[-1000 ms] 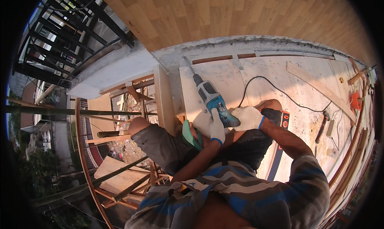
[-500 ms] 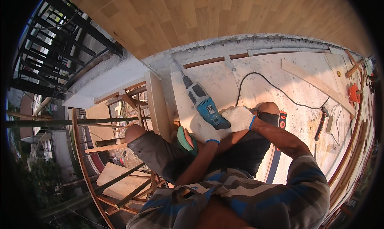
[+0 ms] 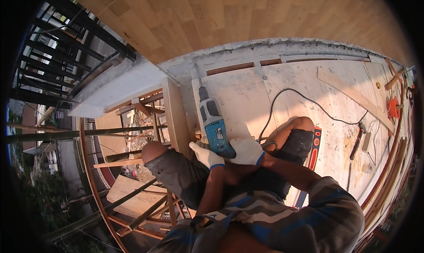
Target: The person uses a corded electric drill to make multiple holes in a white board or panel positioned against a wall. The person holds the drill with both hands and drills at several locations along the board's edge.
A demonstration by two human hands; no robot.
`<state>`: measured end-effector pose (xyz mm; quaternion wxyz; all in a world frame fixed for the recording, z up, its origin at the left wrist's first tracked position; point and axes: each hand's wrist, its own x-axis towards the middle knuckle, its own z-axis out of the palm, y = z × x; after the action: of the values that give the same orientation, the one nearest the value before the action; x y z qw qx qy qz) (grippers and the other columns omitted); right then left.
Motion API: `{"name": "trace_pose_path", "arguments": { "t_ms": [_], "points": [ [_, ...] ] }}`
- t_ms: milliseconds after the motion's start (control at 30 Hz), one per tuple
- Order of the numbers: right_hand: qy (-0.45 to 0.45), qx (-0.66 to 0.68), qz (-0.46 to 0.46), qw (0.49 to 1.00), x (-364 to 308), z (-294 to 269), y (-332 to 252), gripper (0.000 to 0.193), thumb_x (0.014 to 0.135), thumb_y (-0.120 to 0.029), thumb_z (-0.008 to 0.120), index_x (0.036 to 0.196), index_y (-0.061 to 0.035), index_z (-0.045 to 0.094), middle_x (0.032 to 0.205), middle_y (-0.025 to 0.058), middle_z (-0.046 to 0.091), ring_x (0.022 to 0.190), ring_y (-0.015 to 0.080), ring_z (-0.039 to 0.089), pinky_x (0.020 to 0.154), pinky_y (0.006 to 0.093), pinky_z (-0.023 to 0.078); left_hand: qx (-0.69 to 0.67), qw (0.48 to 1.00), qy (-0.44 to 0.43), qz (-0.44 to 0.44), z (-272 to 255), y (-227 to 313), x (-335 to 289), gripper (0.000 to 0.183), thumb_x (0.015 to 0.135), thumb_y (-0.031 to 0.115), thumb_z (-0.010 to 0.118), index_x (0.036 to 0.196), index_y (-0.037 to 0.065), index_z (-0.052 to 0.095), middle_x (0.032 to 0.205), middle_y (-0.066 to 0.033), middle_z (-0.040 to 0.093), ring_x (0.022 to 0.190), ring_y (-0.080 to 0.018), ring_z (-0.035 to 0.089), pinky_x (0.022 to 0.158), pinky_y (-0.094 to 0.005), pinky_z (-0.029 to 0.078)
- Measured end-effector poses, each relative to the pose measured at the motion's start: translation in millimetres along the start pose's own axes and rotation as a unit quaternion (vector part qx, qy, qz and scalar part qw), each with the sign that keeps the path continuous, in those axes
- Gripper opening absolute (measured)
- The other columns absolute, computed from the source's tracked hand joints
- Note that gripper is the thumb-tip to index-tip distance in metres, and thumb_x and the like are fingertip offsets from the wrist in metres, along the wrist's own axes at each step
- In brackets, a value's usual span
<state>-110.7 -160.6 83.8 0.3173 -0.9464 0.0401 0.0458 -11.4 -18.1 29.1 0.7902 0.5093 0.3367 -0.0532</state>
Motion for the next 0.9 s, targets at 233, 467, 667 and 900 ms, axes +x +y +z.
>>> {"name": "trace_pose_path", "arguments": {
  "t_ms": [233, 467, 667, 900],
  "points": [
    [-0.058, 0.055, 0.078, 0.994, 34.2, 38.9, -52.6, 0.048, 0.091, -0.046, 0.077, 0.106, -0.0015, 0.067, 0.098, 0.0243, 0.078, 0.093, 0.0460, 0.079, 0.082, 0.0554, 0.062, -0.030, 0.998, 0.046, 0.004, -13.4, 54.7, 46.0, 0.096, 0.110, 0.069, 0.061, 0.156, -0.014, 0.053, 0.154, -0.0267, 0.061, 0.139, -0.0330, 0.063, 0.118, -0.0478, 0.052],
    [-0.021, 0.107, 0.074, 0.991, 61.9, 82.1, -83.2, 0.053, 0.087, -0.045, 0.082, 0.108, 0.0008, 0.066, 0.099, 0.0276, 0.078, 0.092, 0.0459, 0.079, 0.080, 0.0571, 0.062, 0.080, 0.992, 0.054, 0.077, -31.5, 86.7, 97.9, 0.099, 0.112, 0.067, 0.058, 0.159, -0.020, 0.047, 0.152, -0.0322, 0.063, 0.131, -0.0387, 0.069, 0.112, -0.0481, 0.056],
    [-0.004, 0.083, 0.095, 0.992, 59.9, 81.0, -98.8, 0.055, 0.084, -0.046, 0.083, 0.107, 0.0009, 0.067, 0.095, 0.0243, 0.079, 0.093, 0.0461, 0.079, 0.084, 0.0572, 0.062, 0.112, 0.990, -0.005, 0.086, -45.0, 83.1, 112.1, 0.088, 0.112, 0.059, 0.063, 0.152, -0.018, 0.054, 0.140, -0.0309, 0.069, 0.122, -0.0343, 0.072, 0.104, -0.0435, 0.059],
    [-0.095, 0.037, 0.101, 0.990, 3.4, -6.9, -50.6, 0.050, 0.085, -0.044, 0.080, 0.109, -0.0017, 0.072, 0.102, 0.0243, 0.080, 0.099, 0.0455, 0.079, 0.089, 0.0550, 0.062, 0.182, 0.964, -0.193, -0.007, -25.9, 32.0, 11.2, 0.050, 0.113, 0.049, 0.071, 0.114, -0.001, 0.078, 0.097, 0.0006, 0.070, 0.083, -0.0106, 0.062, 0.077, -0.0318, 0.053]
  ]
}}
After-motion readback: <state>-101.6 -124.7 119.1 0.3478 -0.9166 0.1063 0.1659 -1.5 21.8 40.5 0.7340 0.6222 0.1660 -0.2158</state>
